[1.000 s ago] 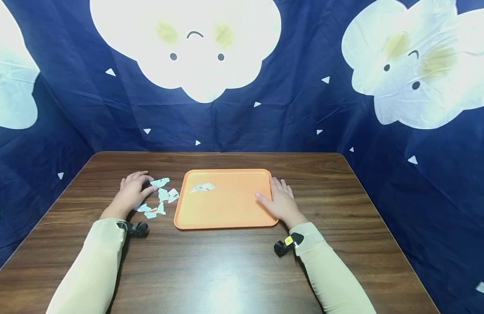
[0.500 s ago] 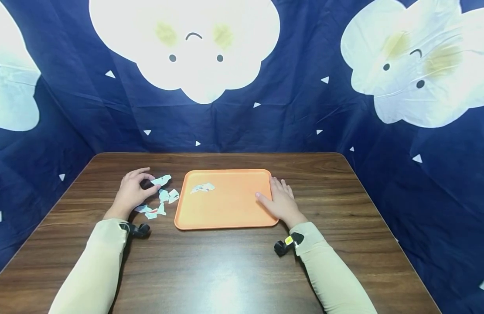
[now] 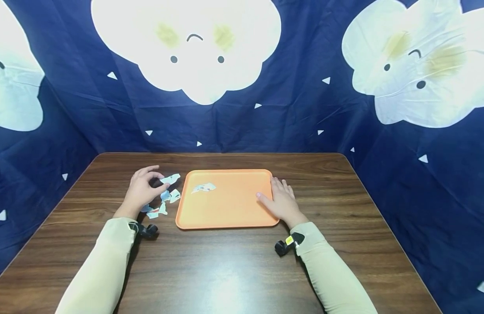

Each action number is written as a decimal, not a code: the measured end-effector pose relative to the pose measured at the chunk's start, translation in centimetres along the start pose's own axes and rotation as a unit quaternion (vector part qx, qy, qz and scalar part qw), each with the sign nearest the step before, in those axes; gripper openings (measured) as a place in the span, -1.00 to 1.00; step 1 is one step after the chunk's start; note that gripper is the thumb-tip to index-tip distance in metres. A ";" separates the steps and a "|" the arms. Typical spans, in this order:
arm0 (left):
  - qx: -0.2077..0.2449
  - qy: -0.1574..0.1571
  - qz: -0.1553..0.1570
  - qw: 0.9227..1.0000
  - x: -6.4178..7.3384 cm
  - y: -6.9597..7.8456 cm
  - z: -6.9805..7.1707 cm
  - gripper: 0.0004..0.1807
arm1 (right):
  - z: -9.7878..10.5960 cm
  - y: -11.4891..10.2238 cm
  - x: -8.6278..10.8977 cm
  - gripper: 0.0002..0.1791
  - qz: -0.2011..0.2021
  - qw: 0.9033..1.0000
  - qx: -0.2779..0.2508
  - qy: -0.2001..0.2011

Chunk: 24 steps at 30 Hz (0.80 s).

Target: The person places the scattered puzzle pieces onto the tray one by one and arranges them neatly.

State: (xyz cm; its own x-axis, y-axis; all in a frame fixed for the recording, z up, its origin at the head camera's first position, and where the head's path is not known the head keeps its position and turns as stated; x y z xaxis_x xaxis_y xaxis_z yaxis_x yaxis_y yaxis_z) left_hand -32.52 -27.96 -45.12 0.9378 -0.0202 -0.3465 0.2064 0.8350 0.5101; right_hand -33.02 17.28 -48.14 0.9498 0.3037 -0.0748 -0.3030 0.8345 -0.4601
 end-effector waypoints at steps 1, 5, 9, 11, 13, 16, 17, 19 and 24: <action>0.002 0.001 -0.001 1.000 0.0 0.2 -0.1 -0.63 | 0.0 0.0 0.0 0.05 0.000 1.000 0.000 0.000; 0.012 -0.001 -0.006 1.000 -0.1 1.4 -0.4 -0.62 | 0.0 0.0 0.0 0.06 -0.001 1.000 0.000 -0.001; 0.011 -0.002 -0.017 1.000 -0.4 2.5 -0.9 -0.61 | 0.0 0.0 0.0 0.06 -0.001 1.000 -0.001 -0.001; 0.011 -0.002 -0.020 1.000 -0.5 2.9 -1.2 -0.61 | -0.1 0.0 0.0 0.05 -0.001 1.000 0.000 0.000; 0.013 -0.003 -0.022 1.000 -0.5 3.3 -1.4 -0.62 | -0.1 0.0 0.0 0.05 -0.001 1.000 0.003 0.001; 0.018 -0.007 -0.022 1.000 -0.7 3.8 -1.8 -0.62 | -0.1 0.0 0.0 0.05 -0.001 1.000 0.003 0.002; 0.020 -0.008 -0.023 1.000 -0.7 3.9 -1.9 -0.63 | -0.1 -0.1 0.0 0.05 -0.002 1.000 0.003 0.001; 0.024 -0.011 -0.023 0.999 -0.9 4.2 -2.0 -0.63 | -0.1 -0.1 0.0 0.05 -0.002 1.000 0.003 0.001; 0.032 -0.012 -0.024 0.999 -1.2 5.0 -2.1 -0.66 | -0.1 0.0 0.1 0.06 -0.006 1.000 0.005 -0.001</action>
State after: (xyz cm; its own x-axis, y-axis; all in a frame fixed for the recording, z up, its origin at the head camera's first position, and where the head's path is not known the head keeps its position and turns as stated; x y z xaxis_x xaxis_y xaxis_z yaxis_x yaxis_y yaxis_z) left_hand -33.25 -22.63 -43.82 0.9330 -0.0733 -0.3523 0.2676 0.7959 0.5431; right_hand -32.91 17.23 -48.21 0.9533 0.2943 -0.0677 -0.2923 0.8431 -0.4513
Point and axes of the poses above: each hand's wrist, its own x-axis away from the middle knuckle, its own z-axis out of the back of the hand, y = z × x, the point moved 6 cm from there along -x, towards the middle knuckle, and after that the axes turned 1 degree about -y, right-handed, at the moved point
